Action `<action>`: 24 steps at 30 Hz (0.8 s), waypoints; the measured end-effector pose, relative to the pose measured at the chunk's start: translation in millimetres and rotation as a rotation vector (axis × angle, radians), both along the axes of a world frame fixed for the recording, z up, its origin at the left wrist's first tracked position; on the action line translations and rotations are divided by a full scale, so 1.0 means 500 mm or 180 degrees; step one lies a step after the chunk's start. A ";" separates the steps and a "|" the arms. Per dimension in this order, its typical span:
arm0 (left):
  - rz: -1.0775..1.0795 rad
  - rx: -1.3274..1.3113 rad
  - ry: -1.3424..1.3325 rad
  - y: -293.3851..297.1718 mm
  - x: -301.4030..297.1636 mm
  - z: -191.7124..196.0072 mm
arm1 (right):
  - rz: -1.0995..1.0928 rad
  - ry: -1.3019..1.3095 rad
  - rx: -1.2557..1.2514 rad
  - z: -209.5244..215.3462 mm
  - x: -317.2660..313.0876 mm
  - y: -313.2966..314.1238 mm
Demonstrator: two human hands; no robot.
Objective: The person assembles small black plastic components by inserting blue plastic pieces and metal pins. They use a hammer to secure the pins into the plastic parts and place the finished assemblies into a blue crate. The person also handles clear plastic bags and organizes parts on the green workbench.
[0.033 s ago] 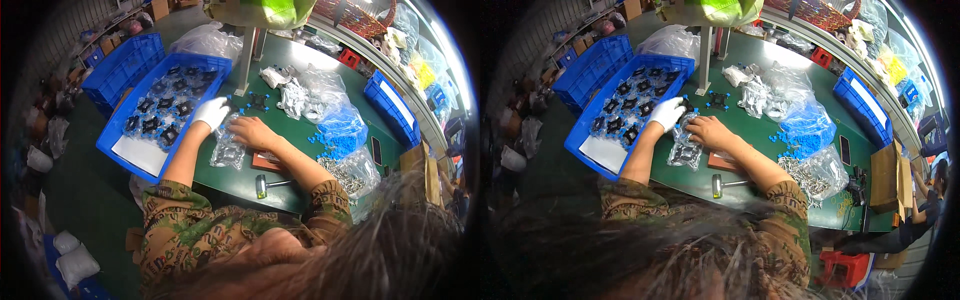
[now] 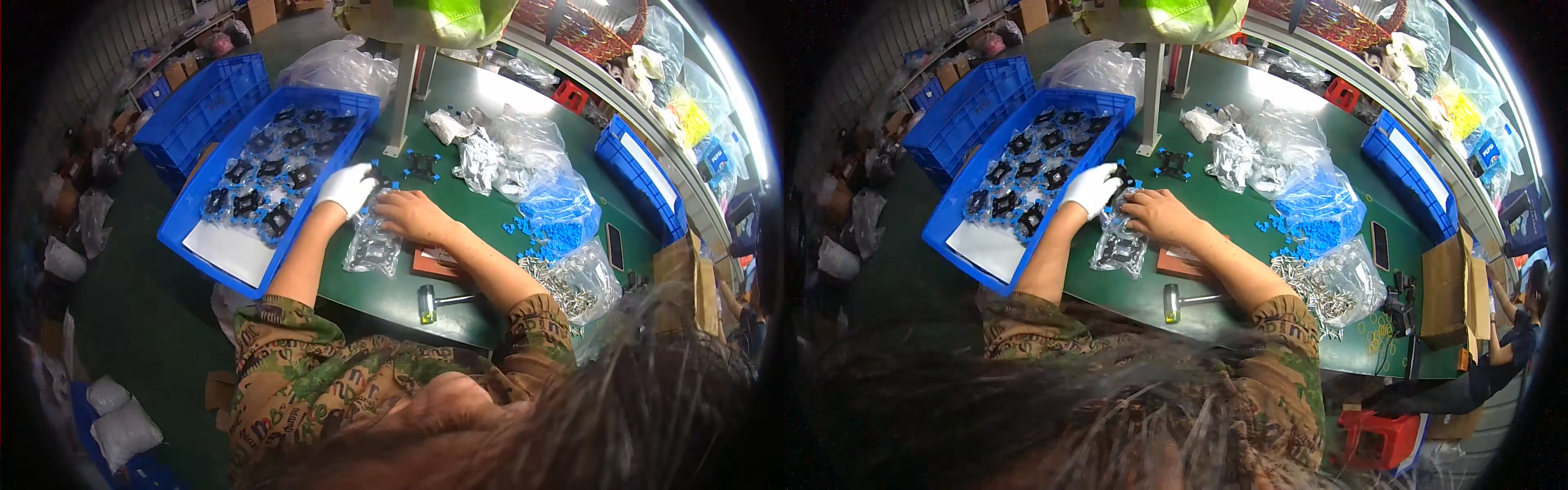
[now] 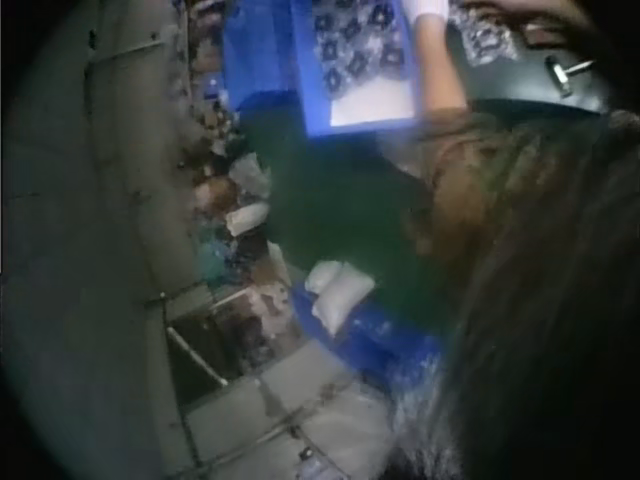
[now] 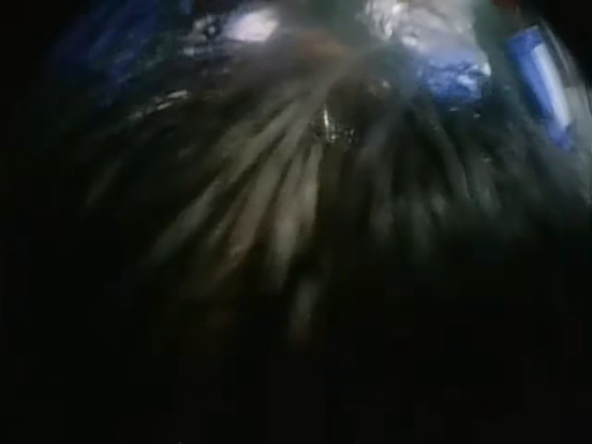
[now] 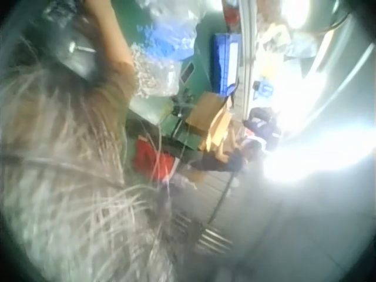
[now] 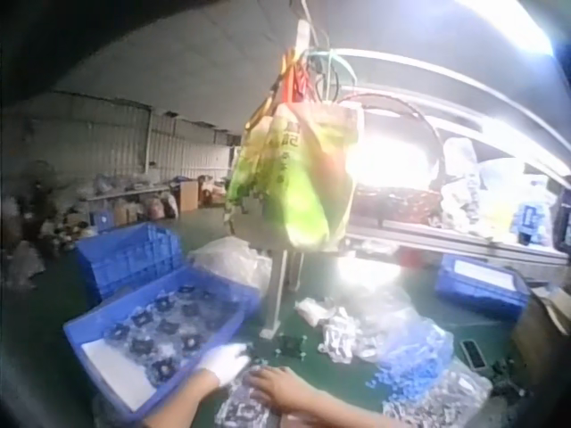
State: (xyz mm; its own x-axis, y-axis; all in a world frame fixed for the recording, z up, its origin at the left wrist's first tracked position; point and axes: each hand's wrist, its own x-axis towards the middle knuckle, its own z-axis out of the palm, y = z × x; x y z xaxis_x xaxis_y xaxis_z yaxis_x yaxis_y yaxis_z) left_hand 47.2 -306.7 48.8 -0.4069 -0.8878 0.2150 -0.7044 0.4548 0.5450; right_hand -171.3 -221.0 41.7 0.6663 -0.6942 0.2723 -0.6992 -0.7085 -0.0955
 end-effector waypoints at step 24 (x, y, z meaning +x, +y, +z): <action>0.0367 -0.0098 -0.0782 0.068 -0.034 0.011 | 0.0156 -0.0281 -0.0375 0.023 -0.085 0.050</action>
State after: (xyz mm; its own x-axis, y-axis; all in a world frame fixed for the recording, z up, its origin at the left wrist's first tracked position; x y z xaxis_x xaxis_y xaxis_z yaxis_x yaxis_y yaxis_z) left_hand 30.2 -272.8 54.5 -0.3468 -0.9258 0.1500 -0.8619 0.3777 0.3384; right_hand -214.0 -195.8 53.3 0.6685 -0.6212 0.4089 -0.6559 -0.7516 -0.0694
